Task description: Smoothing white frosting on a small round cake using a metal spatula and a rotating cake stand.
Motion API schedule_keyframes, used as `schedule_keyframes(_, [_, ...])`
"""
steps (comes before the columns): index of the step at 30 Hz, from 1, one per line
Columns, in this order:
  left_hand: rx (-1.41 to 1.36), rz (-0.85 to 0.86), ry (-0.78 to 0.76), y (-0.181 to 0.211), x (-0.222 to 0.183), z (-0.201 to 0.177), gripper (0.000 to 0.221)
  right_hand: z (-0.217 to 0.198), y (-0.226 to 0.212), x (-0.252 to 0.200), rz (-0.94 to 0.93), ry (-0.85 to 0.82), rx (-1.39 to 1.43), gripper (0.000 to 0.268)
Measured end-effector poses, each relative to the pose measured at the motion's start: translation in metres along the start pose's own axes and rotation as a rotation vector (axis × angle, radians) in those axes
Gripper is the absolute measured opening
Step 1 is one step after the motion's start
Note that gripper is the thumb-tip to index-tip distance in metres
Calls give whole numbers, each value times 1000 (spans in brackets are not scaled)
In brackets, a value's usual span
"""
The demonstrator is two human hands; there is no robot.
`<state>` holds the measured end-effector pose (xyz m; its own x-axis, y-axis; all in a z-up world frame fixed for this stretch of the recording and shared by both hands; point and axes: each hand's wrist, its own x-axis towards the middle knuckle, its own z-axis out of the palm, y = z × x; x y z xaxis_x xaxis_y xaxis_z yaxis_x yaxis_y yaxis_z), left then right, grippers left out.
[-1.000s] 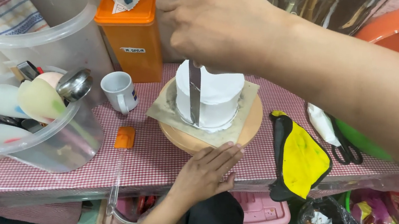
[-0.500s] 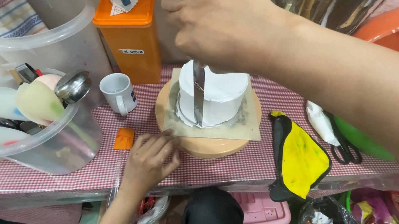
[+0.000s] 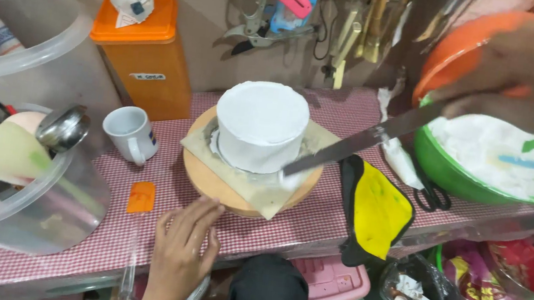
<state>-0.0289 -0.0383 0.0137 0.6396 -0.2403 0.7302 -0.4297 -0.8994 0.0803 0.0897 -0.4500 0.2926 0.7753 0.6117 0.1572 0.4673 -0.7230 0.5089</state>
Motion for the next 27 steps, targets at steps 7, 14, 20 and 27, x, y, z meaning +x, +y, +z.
schedule_keyframes(7, [-201, -63, 58, 42, -40, 24, 36, 148, -30, -195, 891, 187, 419, 40])
schedule_keyframes(14, [-210, -228, 229, 89, -54, 64, 41, 217, -87, -211, 1206, 35, 58, 44])
schedule_keyframes(20, [-226, 248, 39, -20, -123, 153, 22, 212, -108, -251, 1116, -222, -68, 77])
schedule_keyframes(27, [-386, 467, -547, -68, -129, 164, 52, 125, -93, -297, 1285, -795, 70, 70])
